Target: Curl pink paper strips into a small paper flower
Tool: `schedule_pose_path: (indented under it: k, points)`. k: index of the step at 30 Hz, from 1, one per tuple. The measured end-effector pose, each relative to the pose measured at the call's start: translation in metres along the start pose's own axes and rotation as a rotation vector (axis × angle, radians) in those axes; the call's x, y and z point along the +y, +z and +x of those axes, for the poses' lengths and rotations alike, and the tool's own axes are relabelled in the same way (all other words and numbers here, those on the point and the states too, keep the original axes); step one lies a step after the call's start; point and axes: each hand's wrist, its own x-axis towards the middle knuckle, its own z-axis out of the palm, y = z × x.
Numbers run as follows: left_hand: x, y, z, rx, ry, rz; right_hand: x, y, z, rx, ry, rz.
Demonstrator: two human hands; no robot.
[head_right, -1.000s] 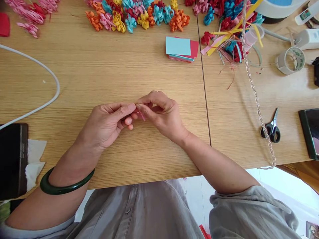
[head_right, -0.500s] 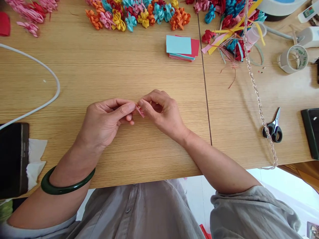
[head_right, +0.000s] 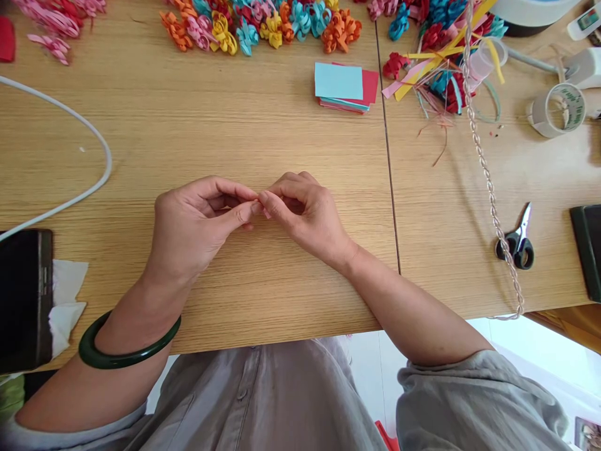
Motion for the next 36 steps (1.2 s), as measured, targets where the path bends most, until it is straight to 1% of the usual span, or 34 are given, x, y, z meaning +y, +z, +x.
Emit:
schedule_pose_path:
  k: [6,9,11,14,16,18,21,24,30,32,36]
  points:
    - [0.0009,0.0005,-0.0017,0.003,0.048,0.093,0.0023,0.0010,0.0001,0.011,0.069,0.079]
    - [0.0005,0.0002,-0.0018,-0.015,0.068,0.094,0.0023,0.0002,0.0013,-0.005,0.108,0.148]
    - [0.0016,-0.0008,-0.0015,-0.027,0.058,0.061,0.0016,-0.0007,0.0022,-0.008,0.145,0.206]
    - [0.0049,-0.0034,-0.0008,0.012,0.031,0.049,-0.0007,-0.0022,0.0033,0.004,0.193,0.278]
    - [0.0065,-0.0046,-0.0005,0.038,0.027,0.054,-0.0023,-0.0027,0.0036,0.019,0.205,0.296]
    - [0.0070,-0.0045,-0.0005,0.031,0.014,0.035,-0.0034,-0.0027,0.0036,0.027,0.204,0.296]
    - [0.0065,-0.0023,-0.0007,-0.027,-0.055,-0.047,-0.0037,-0.0020,0.0030,0.033,0.186,0.282]
    - [0.0072,0.0001,-0.0003,-0.094,-0.154,-0.185,-0.0032,-0.0014,0.0022,0.046,0.170,0.263]
    - [0.0100,0.0015,0.0029,-0.163,-0.349,-0.427,-0.0045,-0.0025,0.0015,0.039,0.193,0.302]
    - [0.0091,0.0024,0.0033,-0.171,-0.365,-0.469,-0.0053,-0.0023,0.0008,0.030,0.194,0.327]
    - [0.0055,0.0044,0.0024,-0.139,-0.367,-0.504,-0.0044,0.0004,-0.0016,0.039,0.161,0.324]
